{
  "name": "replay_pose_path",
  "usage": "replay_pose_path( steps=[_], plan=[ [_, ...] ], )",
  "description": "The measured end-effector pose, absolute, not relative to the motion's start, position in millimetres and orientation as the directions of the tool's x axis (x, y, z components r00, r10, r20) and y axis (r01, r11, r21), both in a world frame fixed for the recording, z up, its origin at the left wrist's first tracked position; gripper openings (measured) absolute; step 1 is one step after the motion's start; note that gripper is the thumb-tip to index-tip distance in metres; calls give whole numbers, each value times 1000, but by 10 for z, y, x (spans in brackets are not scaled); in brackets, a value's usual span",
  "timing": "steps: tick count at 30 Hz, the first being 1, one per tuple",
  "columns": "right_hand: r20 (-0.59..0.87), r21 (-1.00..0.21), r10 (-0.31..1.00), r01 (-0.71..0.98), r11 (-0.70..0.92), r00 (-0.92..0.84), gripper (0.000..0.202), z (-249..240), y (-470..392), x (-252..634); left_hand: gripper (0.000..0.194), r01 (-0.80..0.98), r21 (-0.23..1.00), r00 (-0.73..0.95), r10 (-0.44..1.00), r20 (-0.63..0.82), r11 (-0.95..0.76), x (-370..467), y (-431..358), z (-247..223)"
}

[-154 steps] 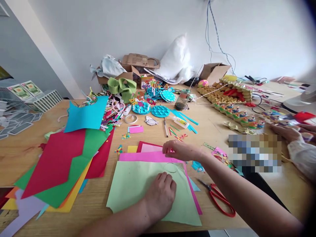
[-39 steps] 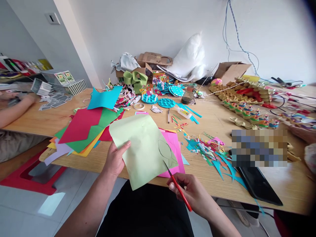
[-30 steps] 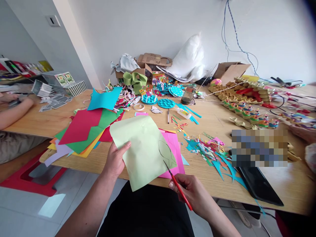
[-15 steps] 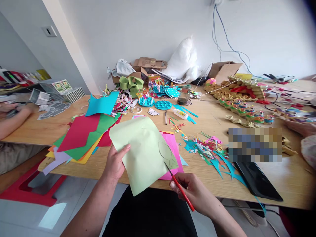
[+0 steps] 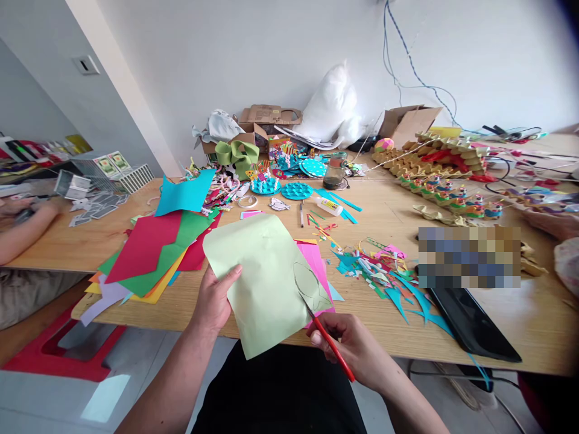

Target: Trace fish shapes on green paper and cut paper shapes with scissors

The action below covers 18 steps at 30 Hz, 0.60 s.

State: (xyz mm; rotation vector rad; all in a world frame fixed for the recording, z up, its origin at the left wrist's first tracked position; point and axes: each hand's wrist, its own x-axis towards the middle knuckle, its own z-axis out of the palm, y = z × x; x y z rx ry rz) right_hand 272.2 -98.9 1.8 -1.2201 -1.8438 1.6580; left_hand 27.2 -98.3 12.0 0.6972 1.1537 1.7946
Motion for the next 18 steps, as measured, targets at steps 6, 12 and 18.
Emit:
replay_pose_path(
  steps=[6,12,18],
  plan=[
    [-310,-925,785,359,-120,-536,36,-37,-992,2728,63,-349,921,-465,885,-8,-175,283,-980,129],
    [-305,-932,781,341,-126,-545,33,-28,-977,2710,68,-345,925,-447,895,-16,-156,303,-979,128],
    [-297,-933,764,344,-106,-572,35,-38,-948,2709,67,-323,932,-449,893,1,-164,340,-988,121]
  ],
)
